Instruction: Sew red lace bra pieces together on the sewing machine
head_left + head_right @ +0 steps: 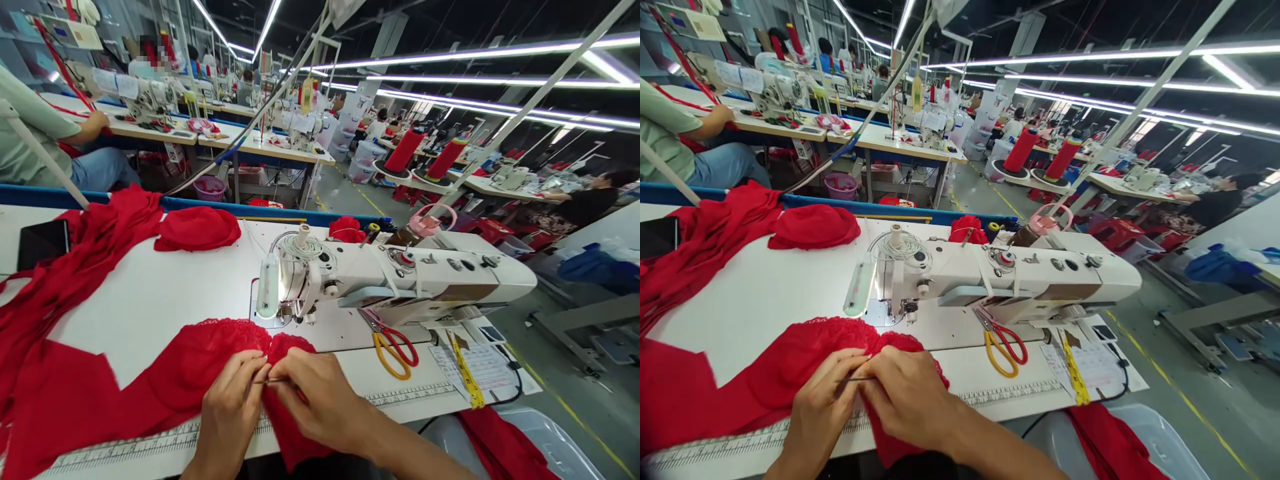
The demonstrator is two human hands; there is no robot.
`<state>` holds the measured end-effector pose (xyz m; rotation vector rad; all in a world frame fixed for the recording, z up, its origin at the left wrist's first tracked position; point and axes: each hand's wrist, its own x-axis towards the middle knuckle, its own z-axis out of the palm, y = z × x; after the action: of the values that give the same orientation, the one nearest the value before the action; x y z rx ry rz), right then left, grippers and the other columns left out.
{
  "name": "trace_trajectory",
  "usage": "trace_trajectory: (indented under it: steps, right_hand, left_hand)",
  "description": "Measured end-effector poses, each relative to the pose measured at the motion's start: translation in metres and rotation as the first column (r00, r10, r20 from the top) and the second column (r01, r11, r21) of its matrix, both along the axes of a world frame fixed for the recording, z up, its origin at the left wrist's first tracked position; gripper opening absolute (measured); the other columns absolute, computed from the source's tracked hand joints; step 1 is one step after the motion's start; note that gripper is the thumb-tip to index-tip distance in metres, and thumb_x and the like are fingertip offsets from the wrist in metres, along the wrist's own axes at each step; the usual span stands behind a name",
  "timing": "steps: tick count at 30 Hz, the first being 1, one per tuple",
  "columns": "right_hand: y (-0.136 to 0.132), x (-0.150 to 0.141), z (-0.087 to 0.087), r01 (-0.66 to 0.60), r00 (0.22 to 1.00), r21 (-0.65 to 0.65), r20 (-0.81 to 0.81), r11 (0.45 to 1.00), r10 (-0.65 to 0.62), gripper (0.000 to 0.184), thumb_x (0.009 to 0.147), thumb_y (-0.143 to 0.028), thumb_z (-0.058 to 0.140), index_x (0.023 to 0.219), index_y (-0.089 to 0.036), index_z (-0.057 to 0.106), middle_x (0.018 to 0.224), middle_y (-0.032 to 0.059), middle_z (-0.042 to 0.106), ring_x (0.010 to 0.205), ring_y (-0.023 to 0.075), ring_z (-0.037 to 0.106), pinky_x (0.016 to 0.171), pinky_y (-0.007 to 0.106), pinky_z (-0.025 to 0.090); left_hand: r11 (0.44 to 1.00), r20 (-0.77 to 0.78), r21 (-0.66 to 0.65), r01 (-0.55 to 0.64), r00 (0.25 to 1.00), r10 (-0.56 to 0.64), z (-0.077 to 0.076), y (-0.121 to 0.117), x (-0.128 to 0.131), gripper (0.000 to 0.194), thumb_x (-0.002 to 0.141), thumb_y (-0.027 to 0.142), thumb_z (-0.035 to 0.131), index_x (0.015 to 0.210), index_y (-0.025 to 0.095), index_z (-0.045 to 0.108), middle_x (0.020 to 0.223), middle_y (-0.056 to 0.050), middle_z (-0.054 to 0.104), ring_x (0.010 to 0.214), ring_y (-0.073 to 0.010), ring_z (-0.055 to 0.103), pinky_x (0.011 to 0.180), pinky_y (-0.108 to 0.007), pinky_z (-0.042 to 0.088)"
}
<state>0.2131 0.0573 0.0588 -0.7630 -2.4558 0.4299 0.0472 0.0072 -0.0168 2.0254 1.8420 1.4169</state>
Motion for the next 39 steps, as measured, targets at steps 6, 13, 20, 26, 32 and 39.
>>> trace_trajectory:
  steps: [6,13,20,26,32,39]
  right_hand:
    - [0.064,0.028,0.113,0.247,0.929,0.632,0.061,0.734,-0.365,0.030,0.097,-0.011,0.042,0.110,-0.025,0.064,0.085,0.0041,0.061,0.073,0.0170,0.053,0.066,0.030,0.043]
    - [0.132,0.011,0.162,0.137,0.963,0.751,0.053,0.646,-0.266,0.035,0.097,-0.001,0.041,0.084,-0.024,0.064,0.092,-0.0016,0.060,0.096,0.0136,0.055,0.110,0.056,0.027]
    - [0.125,-0.006,0.180,-0.226,0.954,0.681,0.301,0.697,0.015,0.042,0.101,-0.006,0.031,0.088,-0.025,0.066,0.095,-0.0090,0.063,0.104,0.0059,0.057,0.114,0.046,0.035]
    - [0.069,0.041,0.130,-0.026,0.995,0.747,0.080,0.665,-0.052,0.025,0.101,-0.017,0.052,0.117,-0.033,0.063,0.108,-0.0038,0.069,0.106,0.0134,0.063,0.098,0.035,0.049]
    - [0.030,0.136,-0.004,0.456,0.587,0.492,0.460,0.742,-0.666,0.018,0.086,-0.004,0.059,0.096,-0.017,0.067,0.091,0.0093,0.073,0.081,0.0215,0.067,0.063,0.029,0.046]
    - [0.036,0.176,-0.053,0.578,0.480,0.385,0.552,0.719,-0.682,0.030,0.084,-0.010,0.062,0.113,-0.017,0.065,0.088,0.0087,0.074,0.078,0.0228,0.069,0.059,0.028,0.044]
  left_hand:
    - [0.983,-0.324,0.171,-0.065,0.939,0.119,-0.004,-0.007,-0.007,0.015,0.096,0.020,0.055,0.106,0.020,0.067,0.101,-0.005,0.073,0.086,-0.0204,0.068,0.086,-0.031,0.049]
    - [0.987,-0.412,0.160,0.001,0.909,0.066,-0.009,-0.006,-0.017,0.019,0.098,0.022,0.050,0.109,0.020,0.065,0.111,-0.007,0.070,0.097,-0.0197,0.067,0.092,-0.029,0.050]
    - [0.985,-0.313,0.169,-0.028,0.946,0.081,0.003,-0.003,-0.011,0.019,0.099,0.019,0.045,0.104,0.021,0.063,0.102,-0.007,0.071,0.092,-0.0203,0.068,0.086,-0.032,0.054]
    - [0.993,-0.369,0.102,0.060,0.929,-0.018,-0.003,-0.004,-0.017,0.018,0.098,0.020,0.049,0.110,0.017,0.063,0.113,-0.010,0.068,0.099,-0.0243,0.065,0.092,-0.038,0.049]
    - [0.977,-0.483,0.135,0.164,0.872,-0.079,-0.007,-0.001,-0.026,0.017,0.095,0.020,0.056,0.109,0.017,0.064,0.117,-0.010,0.068,0.097,-0.0253,0.065,0.095,-0.039,0.046]
    - [0.982,-0.150,-0.106,0.155,0.974,-0.169,0.008,0.006,-0.010,0.020,0.099,0.031,0.046,0.099,0.021,0.063,0.098,-0.005,0.070,0.088,-0.0197,0.067,0.078,-0.028,0.049]
